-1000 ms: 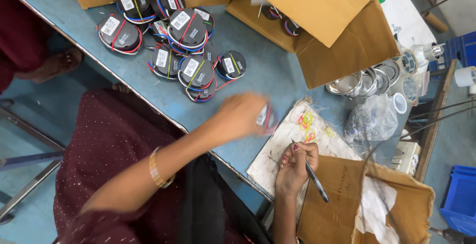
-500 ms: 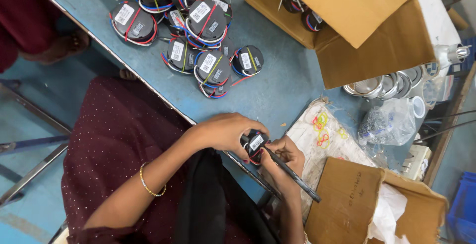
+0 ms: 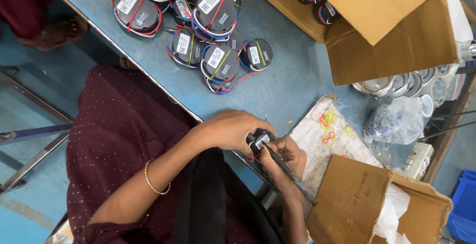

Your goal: The person picks up small cylindrical electronic components from a cardboard box and marks their labels with a pen. She then places the marked components on the table, repeating the process for several units.

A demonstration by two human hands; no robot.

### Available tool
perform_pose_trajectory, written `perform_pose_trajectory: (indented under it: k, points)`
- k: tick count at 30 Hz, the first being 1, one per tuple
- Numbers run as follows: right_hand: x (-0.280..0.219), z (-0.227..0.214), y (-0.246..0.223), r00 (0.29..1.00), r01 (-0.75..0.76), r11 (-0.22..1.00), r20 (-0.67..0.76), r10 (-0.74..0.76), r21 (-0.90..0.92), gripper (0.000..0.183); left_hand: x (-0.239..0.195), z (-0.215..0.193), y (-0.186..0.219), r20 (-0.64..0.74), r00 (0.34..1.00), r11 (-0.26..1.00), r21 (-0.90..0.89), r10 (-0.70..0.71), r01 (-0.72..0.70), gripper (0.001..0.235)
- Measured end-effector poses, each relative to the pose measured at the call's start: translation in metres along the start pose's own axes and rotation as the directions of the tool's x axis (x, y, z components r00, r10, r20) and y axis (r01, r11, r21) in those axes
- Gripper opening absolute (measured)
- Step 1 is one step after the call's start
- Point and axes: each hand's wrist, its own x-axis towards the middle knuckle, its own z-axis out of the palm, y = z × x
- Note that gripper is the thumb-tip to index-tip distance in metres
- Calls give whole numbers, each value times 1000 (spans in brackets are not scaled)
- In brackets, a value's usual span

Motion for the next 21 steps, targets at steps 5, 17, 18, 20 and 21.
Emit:
perform_pose_trajectory:
  k: [5, 17, 18, 20, 21]
  points:
    - [0, 3, -2, 998, -49, 995, -21, 51, 83, 13, -2, -1, 2, -27, 999, 1000, -4, 21, -21, 70]
    - [-1, 2, -1, 999, 34, 998, -31, -33, 43, 14, -2, -1, 3, 3, 999, 998, 48, -48, 48, 70]
    - [-1, 2, 0, 998, 42, 999, -41, -41, 17, 15, -1, -1, 2, -2, 999, 998, 45, -40, 40, 71]
    - [-2, 3, 2, 996, 57, 998, -60, -59, -36, 16, -1, 0, 2, -12, 1000, 999, 41, -25, 25, 74]
    - [-2, 3, 2, 996, 49, 998, -67, -52, -34, 16, -1, 0, 1, -8, 1000, 998, 46, -29, 30, 74]
